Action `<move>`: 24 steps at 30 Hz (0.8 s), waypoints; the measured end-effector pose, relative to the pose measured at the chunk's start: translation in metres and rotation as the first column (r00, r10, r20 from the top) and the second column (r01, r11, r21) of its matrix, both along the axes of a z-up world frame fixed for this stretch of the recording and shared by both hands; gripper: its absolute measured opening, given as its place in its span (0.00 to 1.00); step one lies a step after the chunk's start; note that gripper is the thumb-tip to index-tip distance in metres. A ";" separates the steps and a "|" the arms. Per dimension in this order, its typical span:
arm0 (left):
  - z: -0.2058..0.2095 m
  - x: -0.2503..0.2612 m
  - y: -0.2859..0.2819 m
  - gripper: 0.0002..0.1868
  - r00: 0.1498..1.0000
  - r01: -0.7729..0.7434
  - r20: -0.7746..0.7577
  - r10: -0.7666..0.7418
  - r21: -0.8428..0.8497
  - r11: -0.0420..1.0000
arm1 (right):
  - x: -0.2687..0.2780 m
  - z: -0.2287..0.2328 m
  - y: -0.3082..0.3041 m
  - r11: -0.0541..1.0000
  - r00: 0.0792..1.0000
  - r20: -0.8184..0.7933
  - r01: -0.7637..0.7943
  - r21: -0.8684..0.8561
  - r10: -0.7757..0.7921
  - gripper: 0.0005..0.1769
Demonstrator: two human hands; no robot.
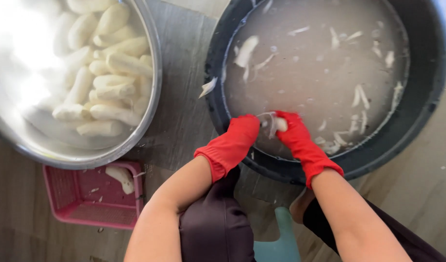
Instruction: A person wearing red protective gloves uses a handheld peeler to remove the skin from a large white vegetable over a basin of water.
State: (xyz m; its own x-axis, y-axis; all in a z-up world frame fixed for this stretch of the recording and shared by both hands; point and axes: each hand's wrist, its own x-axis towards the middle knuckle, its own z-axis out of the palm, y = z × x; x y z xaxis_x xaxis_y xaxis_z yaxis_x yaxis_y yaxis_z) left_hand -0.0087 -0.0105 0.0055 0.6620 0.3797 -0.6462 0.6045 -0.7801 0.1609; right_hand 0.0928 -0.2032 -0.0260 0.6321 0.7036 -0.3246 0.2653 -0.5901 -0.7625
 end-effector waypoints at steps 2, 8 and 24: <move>0.017 0.001 0.002 0.11 0.995 -0.053 0.083 0.057 -0.041 0.998 | 0.002 -0.002 -0.004 0.947 0.936 0.150 0.304 0.109 -0.317 0.33; 0.063 0.008 0.033 0.25 0.959 -0.189 0.137 0.247 -0.339 0.922 | -0.005 0.065 0.065 0.538 0.133 -0.803 0.804 -0.255 -0.581 0.41; 0.170 0.021 0.083 0.26 0.671 -0.279 -0.208 0.712 -0.960 -0.017 | 0.011 0.111 0.085 0.653 0.563 -0.469 0.756 -0.041 -0.680 0.22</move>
State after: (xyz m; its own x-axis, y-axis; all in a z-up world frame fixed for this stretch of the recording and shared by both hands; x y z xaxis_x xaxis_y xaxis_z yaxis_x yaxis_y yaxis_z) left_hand 0.0119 0.0722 0.1753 0.7821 0.0110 -0.6231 0.5130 0.5563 0.6537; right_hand 0.1034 -0.1182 0.0846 0.7791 0.1374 -0.6117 -0.5517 -0.3129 -0.7731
